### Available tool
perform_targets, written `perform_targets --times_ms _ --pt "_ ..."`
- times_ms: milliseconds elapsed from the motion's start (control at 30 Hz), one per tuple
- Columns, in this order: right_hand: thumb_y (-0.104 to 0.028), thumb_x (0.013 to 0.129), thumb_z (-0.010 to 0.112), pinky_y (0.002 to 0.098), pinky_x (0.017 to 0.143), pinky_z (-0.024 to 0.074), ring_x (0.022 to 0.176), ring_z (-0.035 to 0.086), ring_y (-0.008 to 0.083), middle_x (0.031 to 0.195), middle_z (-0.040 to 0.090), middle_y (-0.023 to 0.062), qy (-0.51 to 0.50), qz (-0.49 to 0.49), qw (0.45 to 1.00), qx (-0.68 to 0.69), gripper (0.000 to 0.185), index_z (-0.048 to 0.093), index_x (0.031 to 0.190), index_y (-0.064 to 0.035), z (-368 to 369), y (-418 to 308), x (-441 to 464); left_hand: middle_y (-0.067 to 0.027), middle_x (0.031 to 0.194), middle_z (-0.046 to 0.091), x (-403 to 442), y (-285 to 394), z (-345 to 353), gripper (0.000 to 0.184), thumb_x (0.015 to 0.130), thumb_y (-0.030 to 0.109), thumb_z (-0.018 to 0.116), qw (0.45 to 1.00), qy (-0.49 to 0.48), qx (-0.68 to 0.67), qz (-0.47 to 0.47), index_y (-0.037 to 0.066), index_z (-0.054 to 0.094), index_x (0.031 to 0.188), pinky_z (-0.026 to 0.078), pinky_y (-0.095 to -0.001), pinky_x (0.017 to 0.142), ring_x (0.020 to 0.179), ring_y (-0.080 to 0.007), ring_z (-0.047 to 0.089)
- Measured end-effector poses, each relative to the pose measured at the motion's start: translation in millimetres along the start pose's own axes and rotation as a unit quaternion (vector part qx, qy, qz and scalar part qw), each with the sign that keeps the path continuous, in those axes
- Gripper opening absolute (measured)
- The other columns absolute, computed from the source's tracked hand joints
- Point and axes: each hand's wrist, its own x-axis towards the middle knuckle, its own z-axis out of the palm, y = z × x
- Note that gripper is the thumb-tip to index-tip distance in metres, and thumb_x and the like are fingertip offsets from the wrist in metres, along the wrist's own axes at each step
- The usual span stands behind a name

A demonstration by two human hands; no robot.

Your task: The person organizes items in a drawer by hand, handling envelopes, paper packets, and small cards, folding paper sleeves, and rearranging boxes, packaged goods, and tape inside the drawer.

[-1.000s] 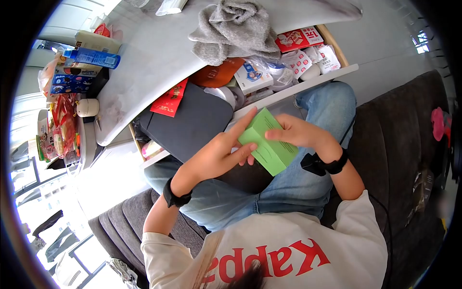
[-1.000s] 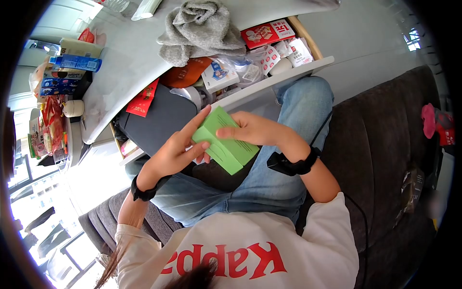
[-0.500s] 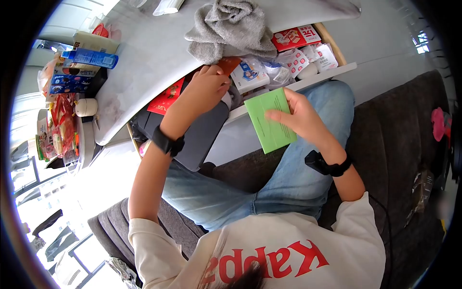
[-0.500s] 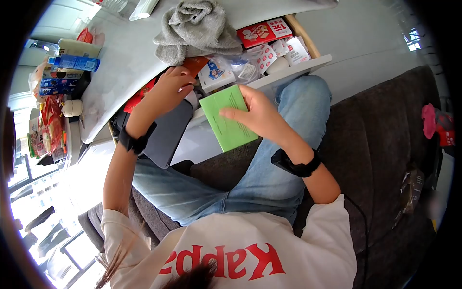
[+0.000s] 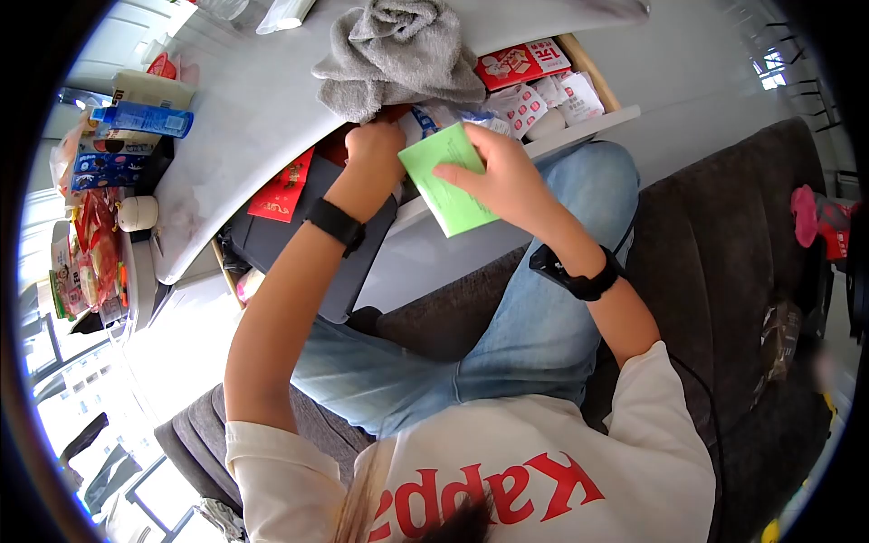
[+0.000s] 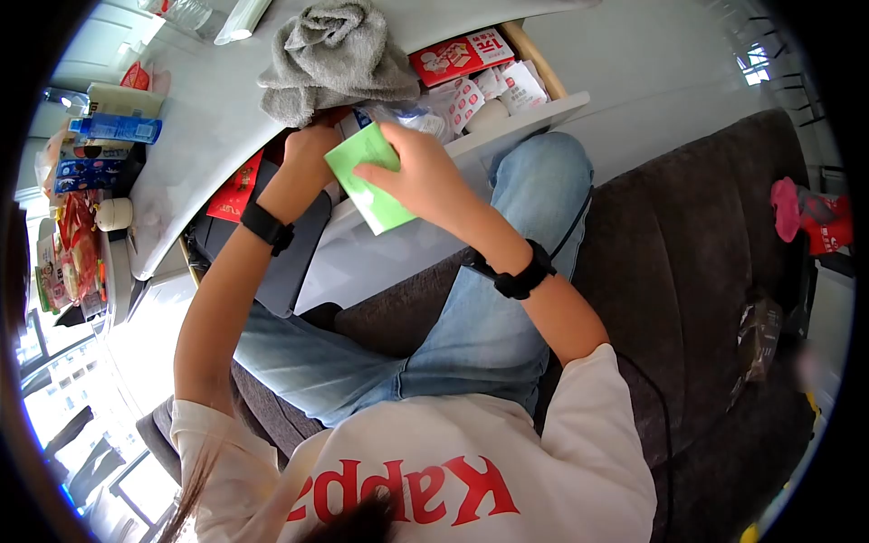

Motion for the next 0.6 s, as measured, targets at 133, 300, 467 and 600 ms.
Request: perform_targets --times_ms 133,300,467,600 --pt "-0.021 0.079 0.067 0.0314 0.06 0.0459 0.062 0.058 0.0197 0.07 0.059 0.012 0.073 -0.006 0.997 -0.017 0.028 0.053 0.086 0.0009 -10.8 12.7 0.6 -0.0126 0.081 0.064 -29.3 -32.8 7.1 0.011 0.075 0.015 0.059 0.988 0.154 -0.01 0.029 0.005 0.064 0.074 0.051 -0.037 0.063 0.074 -0.0288 0.063" --pt "-0.02 0.079 0.066 0.03 0.062 0.0478 0.068 0.062 0.019 0.079 0.064 0.0118 0.094 0.004 0.996 -0.001 0.027 0.055 0.092 0.0011 -27.1 15.3 2.0 -0.0192 0.074 0.06 -62.9 -53.3 9.6 0.017 0.086 0.015 0.051 0.947 0.263 -0.181 0.006 0.0 0.058 0.082 0.046 -0.0437 0.065 0.072 -0.038 0.058" --pt "-0.019 0.08 0.065 0.0336 0.059 0.0459 0.065 0.06 0.024 0.074 0.061 0.0149 0.123 -0.039 0.988 -0.084 0.027 0.051 0.086 0.0025 -22.6 -1.3 8.8 -0.0203 0.074 0.06 -67.2 -58.9 15.5 0.02 0.09 0.019 0.05 0.91 0.308 -0.27 -0.058 0.0 0.056 0.087 0.046 -0.0418 0.064 0.071 -0.0396 0.058" --pt "-0.018 0.08 0.063 0.0385 0.058 0.0449 0.065 0.059 0.0312 0.074 0.06 0.0164 0.145 -0.069 0.975 -0.154 0.025 0.049 0.083 0.0026 -11.4 -6.7 15.7 -0.0201 0.073 0.061 -69.6 -57.0 13.8 0.02 0.091 0.02 0.051 0.894 0.316 -0.309 -0.07 0.0 0.056 0.09 0.046 -0.0414 0.063 0.071 -0.0386 0.059"
